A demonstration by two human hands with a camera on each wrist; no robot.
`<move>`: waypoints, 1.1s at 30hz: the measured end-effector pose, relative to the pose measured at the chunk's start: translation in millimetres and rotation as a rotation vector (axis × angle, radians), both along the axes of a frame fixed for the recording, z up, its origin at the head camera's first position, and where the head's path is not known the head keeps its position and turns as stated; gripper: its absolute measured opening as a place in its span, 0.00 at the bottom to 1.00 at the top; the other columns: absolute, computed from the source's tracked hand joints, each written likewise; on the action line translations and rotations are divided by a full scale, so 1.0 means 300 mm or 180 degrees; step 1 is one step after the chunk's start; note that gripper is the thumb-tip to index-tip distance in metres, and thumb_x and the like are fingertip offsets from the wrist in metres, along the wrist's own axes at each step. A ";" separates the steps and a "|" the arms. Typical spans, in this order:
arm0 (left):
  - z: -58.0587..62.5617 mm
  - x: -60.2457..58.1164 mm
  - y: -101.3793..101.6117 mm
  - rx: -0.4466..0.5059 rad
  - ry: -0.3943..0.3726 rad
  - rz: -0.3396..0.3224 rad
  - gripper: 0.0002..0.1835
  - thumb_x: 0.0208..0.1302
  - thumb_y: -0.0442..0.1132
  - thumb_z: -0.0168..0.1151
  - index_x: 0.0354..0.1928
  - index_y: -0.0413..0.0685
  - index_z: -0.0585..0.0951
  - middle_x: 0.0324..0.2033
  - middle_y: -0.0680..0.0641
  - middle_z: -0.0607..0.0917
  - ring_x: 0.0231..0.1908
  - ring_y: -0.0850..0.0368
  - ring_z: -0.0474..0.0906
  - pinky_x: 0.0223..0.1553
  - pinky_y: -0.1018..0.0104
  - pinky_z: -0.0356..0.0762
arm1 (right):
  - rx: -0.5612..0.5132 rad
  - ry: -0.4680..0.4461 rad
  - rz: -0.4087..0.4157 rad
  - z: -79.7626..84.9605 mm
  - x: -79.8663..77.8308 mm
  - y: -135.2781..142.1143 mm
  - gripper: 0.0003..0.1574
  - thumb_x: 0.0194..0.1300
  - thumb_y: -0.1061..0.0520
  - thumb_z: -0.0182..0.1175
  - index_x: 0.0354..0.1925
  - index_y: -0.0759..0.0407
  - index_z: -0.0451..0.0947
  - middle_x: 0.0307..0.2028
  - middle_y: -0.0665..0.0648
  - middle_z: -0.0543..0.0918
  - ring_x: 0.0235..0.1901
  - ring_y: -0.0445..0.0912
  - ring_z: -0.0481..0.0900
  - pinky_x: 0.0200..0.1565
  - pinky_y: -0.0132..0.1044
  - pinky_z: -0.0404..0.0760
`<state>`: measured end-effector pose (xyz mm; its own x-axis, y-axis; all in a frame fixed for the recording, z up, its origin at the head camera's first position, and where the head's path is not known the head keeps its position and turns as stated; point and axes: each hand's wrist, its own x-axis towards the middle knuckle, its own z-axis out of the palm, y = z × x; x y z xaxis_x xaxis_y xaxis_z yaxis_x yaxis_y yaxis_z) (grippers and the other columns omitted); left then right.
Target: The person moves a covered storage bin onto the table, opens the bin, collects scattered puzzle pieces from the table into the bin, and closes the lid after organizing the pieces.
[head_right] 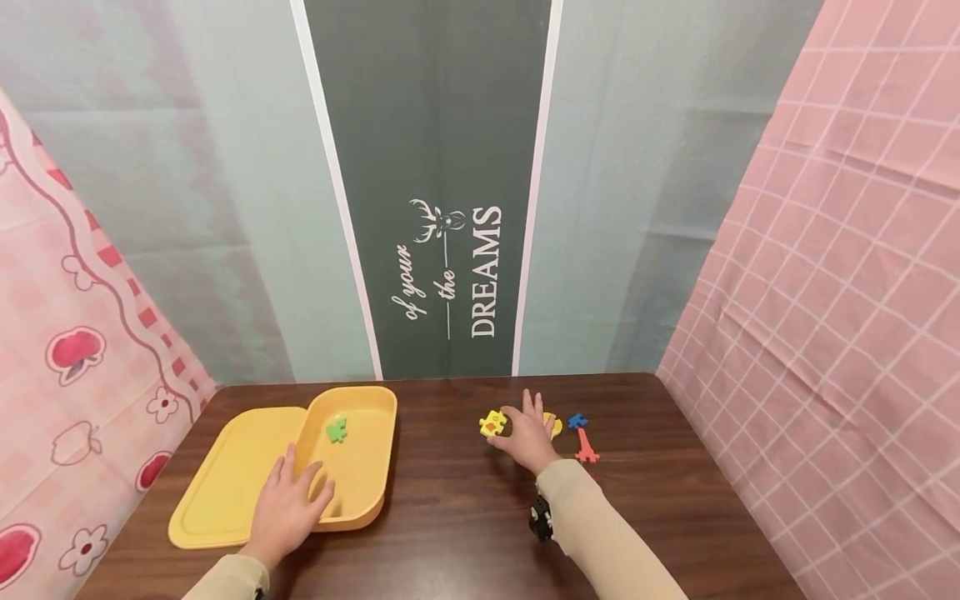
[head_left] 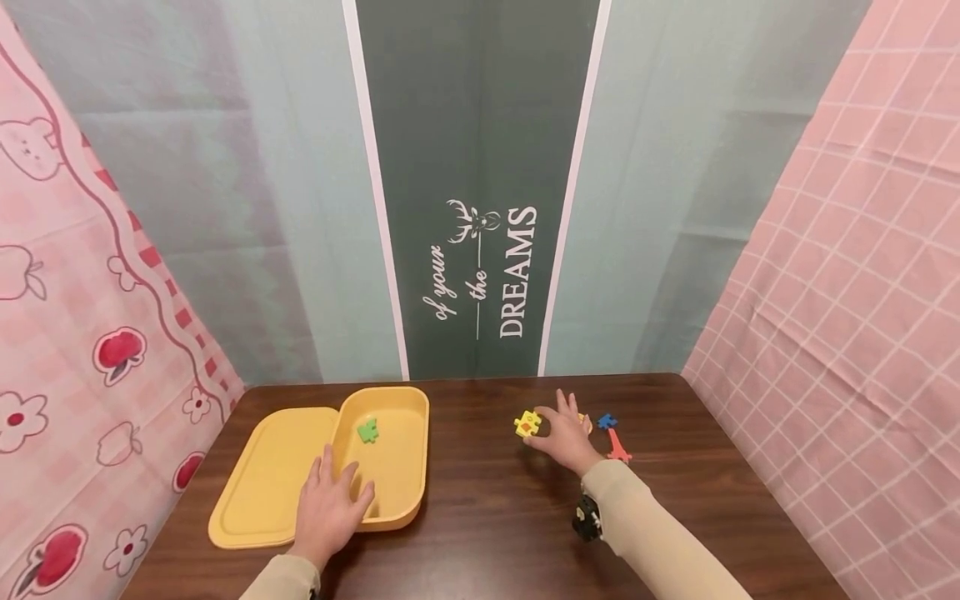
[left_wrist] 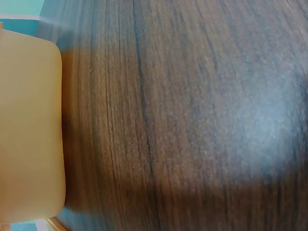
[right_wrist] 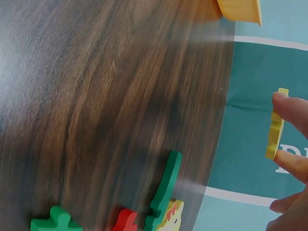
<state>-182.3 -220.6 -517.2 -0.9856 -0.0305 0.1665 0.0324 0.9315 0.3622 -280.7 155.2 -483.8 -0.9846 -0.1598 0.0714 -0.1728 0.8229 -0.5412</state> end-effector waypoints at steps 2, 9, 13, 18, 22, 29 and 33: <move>-0.003 -0.005 0.002 -0.0009 0.0014 -0.0004 0.26 0.63 0.54 0.53 0.51 0.38 0.78 0.65 0.25 0.53 0.62 0.27 0.52 0.54 0.34 0.58 | -0.0002 0.0001 0.0000 -0.001 -0.002 -0.006 0.38 0.48 0.49 0.72 0.55 0.63 0.75 0.68 0.74 0.50 0.67 0.68 0.39 0.56 0.73 0.39; -0.004 -0.012 0.006 -0.0021 -0.0074 0.0015 0.26 0.63 0.54 0.53 0.52 0.39 0.78 0.66 0.26 0.51 0.62 0.28 0.51 0.55 0.35 0.58 | -0.0011 0.0004 0.0024 -0.002 -0.002 -0.042 0.37 0.48 0.48 0.72 0.55 0.62 0.75 0.68 0.73 0.51 0.68 0.67 0.39 0.56 0.73 0.40; -0.006 -0.005 0.002 -0.0034 -0.0115 0.0030 0.26 0.63 0.54 0.53 0.51 0.39 0.78 0.66 0.26 0.51 0.62 0.27 0.52 0.54 0.35 0.58 | -0.0045 -0.0047 0.0039 0.001 0.005 -0.064 0.38 0.48 0.48 0.72 0.55 0.62 0.75 0.68 0.72 0.51 0.68 0.66 0.39 0.56 0.73 0.39; -0.008 -0.006 0.002 -0.0020 -0.0120 0.0028 0.26 0.63 0.54 0.53 0.51 0.39 0.78 0.66 0.26 0.51 0.62 0.27 0.52 0.55 0.35 0.58 | -0.0042 0.0008 0.0083 0.003 0.005 -0.079 0.37 0.48 0.48 0.72 0.54 0.62 0.76 0.68 0.72 0.51 0.68 0.66 0.41 0.55 0.74 0.40; -0.011 -0.009 0.002 -0.0026 -0.0068 0.0023 0.26 0.63 0.54 0.53 0.50 0.39 0.79 0.66 0.26 0.52 0.62 0.27 0.53 0.54 0.36 0.59 | -0.0027 0.0057 0.0122 0.004 0.001 -0.091 0.37 0.47 0.47 0.72 0.54 0.62 0.76 0.68 0.72 0.52 0.68 0.66 0.42 0.55 0.74 0.42; -0.014 -0.001 0.001 -0.0027 -0.0061 0.0017 0.25 0.63 0.54 0.53 0.50 0.39 0.79 0.65 0.25 0.52 0.61 0.27 0.55 0.55 0.37 0.59 | -0.0060 -0.0019 0.0160 0.005 0.008 -0.118 0.36 0.48 0.49 0.72 0.54 0.61 0.76 0.68 0.72 0.51 0.68 0.66 0.40 0.56 0.73 0.41; -0.012 0.000 0.002 -0.0028 -0.0088 0.0030 0.25 0.63 0.54 0.53 0.50 0.39 0.79 0.66 0.25 0.52 0.61 0.27 0.54 0.55 0.37 0.59 | -0.0077 -0.0065 0.0161 0.010 0.008 -0.128 0.36 0.48 0.48 0.72 0.54 0.60 0.76 0.69 0.71 0.51 0.69 0.64 0.39 0.57 0.72 0.39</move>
<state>-182.3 -220.1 -520.7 -0.9895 -0.0383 0.1396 0.0138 0.9349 0.3546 -278.4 116.8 -481.0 -0.9765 -0.2080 0.0558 -0.2027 0.8000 -0.5647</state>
